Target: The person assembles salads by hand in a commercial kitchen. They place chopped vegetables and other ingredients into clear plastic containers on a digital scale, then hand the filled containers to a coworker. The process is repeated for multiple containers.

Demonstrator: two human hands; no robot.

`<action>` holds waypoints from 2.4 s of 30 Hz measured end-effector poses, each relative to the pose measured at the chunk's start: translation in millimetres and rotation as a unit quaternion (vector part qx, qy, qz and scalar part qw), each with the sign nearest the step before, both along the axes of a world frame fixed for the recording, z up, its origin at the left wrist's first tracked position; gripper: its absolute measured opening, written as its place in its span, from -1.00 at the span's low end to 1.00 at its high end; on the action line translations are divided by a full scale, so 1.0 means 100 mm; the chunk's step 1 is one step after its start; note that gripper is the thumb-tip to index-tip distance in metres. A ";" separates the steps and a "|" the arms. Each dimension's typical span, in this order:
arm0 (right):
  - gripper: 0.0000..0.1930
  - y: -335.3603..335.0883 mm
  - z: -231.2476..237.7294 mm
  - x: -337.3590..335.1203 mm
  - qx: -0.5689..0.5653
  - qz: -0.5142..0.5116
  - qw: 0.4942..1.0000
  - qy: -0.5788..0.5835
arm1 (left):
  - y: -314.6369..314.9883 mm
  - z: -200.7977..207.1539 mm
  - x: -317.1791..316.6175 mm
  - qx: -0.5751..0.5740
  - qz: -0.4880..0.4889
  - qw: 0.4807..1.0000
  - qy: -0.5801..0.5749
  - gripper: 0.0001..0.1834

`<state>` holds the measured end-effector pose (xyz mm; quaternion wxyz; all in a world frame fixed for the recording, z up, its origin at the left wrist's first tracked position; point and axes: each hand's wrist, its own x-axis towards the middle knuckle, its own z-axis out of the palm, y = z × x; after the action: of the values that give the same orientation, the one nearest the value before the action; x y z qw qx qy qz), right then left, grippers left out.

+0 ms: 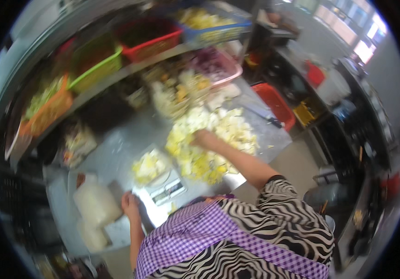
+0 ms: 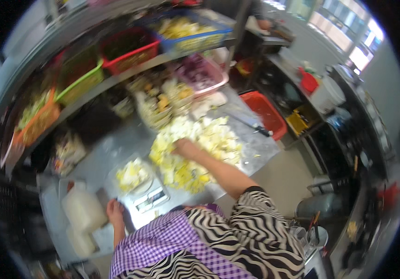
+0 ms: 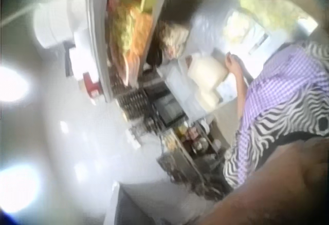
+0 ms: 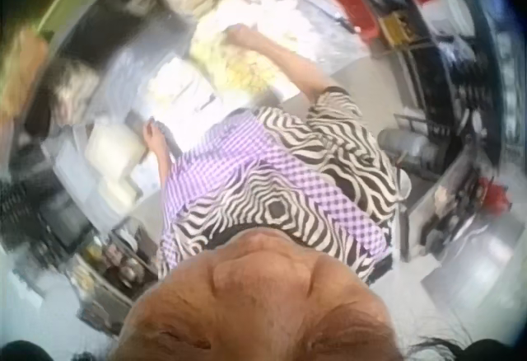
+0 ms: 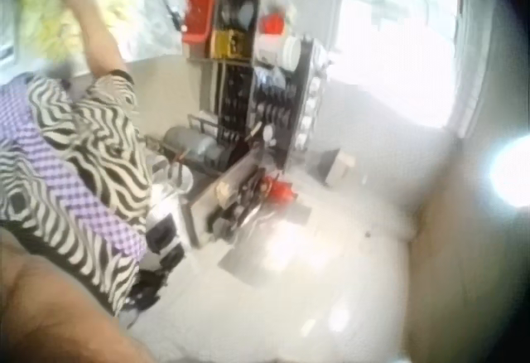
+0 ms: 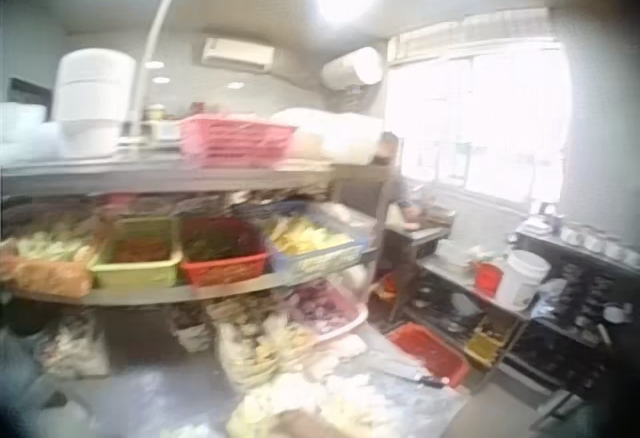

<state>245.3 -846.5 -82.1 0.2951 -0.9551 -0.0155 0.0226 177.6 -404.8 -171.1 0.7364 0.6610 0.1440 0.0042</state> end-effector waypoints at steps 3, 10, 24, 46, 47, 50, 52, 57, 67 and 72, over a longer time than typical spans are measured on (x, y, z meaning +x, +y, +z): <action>-0.57 -0.49 -0.33 0.06 -0.033 -0.008 0.998 -0.058 | -0.14 0.06 0.06 0.013 -0.001 1.000 0.008 -0.78; -0.69 -0.06 0.92 -0.04 -0.034 -0.057 0.995 -0.076 | -0.09 -0.12 0.04 -0.002 -0.013 1.000 -0.025 -0.82; -0.72 1.08 0.86 -0.25 0.045 0.076 0.996 0.011 | -0.14 0.04 0.04 0.006 -0.011 1.000 -0.021 -0.83; -0.84 0.37 0.22 -0.92 -0.185 0.096 0.976 -0.057 | -0.22 0.11 0.07 0.184 -0.064 0.980 -0.039 -0.86; -0.82 0.46 0.46 -0.84 -0.141 0.082 0.982 -0.095 | -0.26 0.19 -0.02 0.315 -0.135 0.939 -0.036 -0.81; -0.70 0.80 0.62 -0.47 0.016 0.131 0.980 -0.146 | -0.54 0.70 -0.54 0.331 -0.358 0.872 0.037 -0.68; -0.64 1.13 0.59 -0.21 0.051 0.207 0.958 -0.191 | -0.66 0.76 -0.80 0.290 -0.429 0.848 -0.113 -0.47; -0.62 1.57 0.22 0.17 -0.065 0.295 0.943 -0.140 | -0.78 0.58 -0.90 0.400 -0.465 0.756 -0.230 -0.68; -0.81 0.57 2.33 0.98 0.015 0.251 0.935 -0.249 | -1.04 0.88 -0.67 0.264 -0.445 0.856 -0.008 -0.77; -0.61 -0.04 3.42 1.96 -0.097 0.084 0.960 -0.249 | -1.79 1.57 -0.32 0.096 -0.354 0.927 -0.079 -0.66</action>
<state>441.6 -850.8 260.4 0.1847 -0.9499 -0.1663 -0.1894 145.8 -583.8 -13.8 0.6322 0.7338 -0.1595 -0.1906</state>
